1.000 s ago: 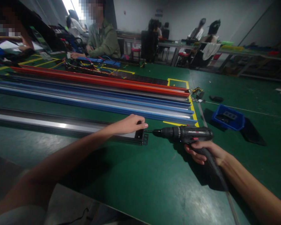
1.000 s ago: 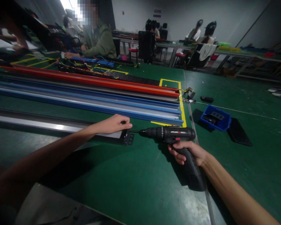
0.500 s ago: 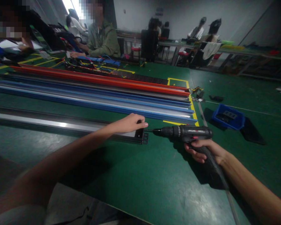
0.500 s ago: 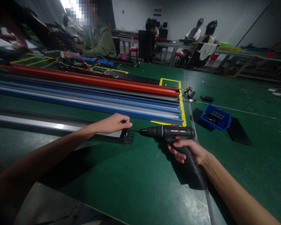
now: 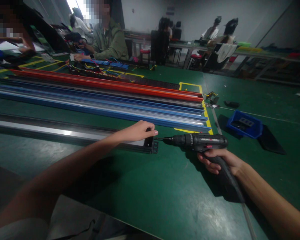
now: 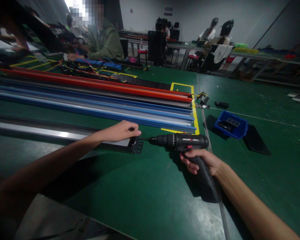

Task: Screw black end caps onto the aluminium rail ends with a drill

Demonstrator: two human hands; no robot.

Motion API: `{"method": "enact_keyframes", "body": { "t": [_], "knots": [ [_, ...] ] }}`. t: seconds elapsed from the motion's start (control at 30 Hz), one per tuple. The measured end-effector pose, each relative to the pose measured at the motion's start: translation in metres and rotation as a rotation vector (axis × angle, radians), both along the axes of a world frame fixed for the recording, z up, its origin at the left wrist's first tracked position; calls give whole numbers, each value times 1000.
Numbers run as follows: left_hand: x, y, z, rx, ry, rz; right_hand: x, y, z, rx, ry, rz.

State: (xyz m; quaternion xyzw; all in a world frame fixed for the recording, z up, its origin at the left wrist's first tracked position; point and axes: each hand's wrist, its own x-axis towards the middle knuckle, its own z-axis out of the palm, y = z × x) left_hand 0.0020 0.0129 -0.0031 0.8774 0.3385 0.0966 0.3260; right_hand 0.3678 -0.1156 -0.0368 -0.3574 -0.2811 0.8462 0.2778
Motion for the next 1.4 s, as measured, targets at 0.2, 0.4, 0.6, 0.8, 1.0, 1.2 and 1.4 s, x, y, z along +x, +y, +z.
{"method": "enact_keyframes", "body": {
  "t": [0.2, 0.4, 0.6, 0.8, 1.0, 1.2, 1.4],
  "knots": [
    [1, -1, 2, -4, 3, 6, 1, -1, -2, 5, -7, 5],
    [2, -1, 3, -4, 2, 7, 2, 0, -3, -6, -2, 0],
    [1, -1, 1, 1, -1, 7, 1, 0, -1, -6, 25, 13],
    [1, 0, 0, 5, -1, 7, 2, 0, -3, 3, 41, 11],
    [0, 1, -1, 15, -8, -7, 3, 0, -5, -13, 53, 16],
    [0, 0, 0, 11, -12, -2, 4, 0, -5, -11, 49, 16],
    [0, 1, -1, 9, -10, 4, 4, 1, -4, -16, 43, 18]
  ]
}}
